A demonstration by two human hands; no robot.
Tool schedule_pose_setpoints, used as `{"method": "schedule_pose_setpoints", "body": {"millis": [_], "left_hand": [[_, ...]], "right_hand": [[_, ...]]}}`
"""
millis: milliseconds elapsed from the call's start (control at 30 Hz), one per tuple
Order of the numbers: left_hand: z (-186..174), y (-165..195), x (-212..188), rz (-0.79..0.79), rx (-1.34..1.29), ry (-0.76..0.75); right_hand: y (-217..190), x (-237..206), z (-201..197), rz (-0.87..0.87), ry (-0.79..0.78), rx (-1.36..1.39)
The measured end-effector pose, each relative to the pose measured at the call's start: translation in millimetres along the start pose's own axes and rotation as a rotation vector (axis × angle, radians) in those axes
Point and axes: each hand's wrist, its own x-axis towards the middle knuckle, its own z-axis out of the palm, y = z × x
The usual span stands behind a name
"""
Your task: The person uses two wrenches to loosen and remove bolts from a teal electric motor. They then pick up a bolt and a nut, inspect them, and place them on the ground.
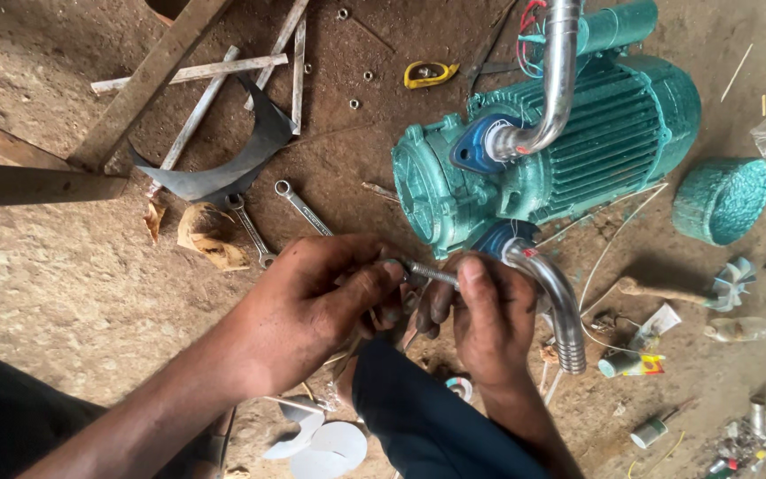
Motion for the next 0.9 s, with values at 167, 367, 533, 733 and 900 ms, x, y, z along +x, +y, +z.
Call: {"method": "schedule_pose_setpoints", "body": {"millis": [167,367,533,733,900], "left_hand": [[-1,6,-1,0.013,0.031,-0.012],[-3,7,-1,0.059,0.084,-0.024],[-4,8,0,0.047,0.118,-0.022],[-5,8,0,0.069,0.124,-0.036],[-10,-9,3,0.052,0.095,-0.049]], "right_hand": [[-1,1,0,0.004,-0.012,-0.023],[0,1,0,0.033,0.0,-0.03],[2,2,0,0.049,-0.001,-0.002],[5,2,-1,0.08,-0.003,0.0],[7,5,-3,0.082,-0.103,-0.004]]}}
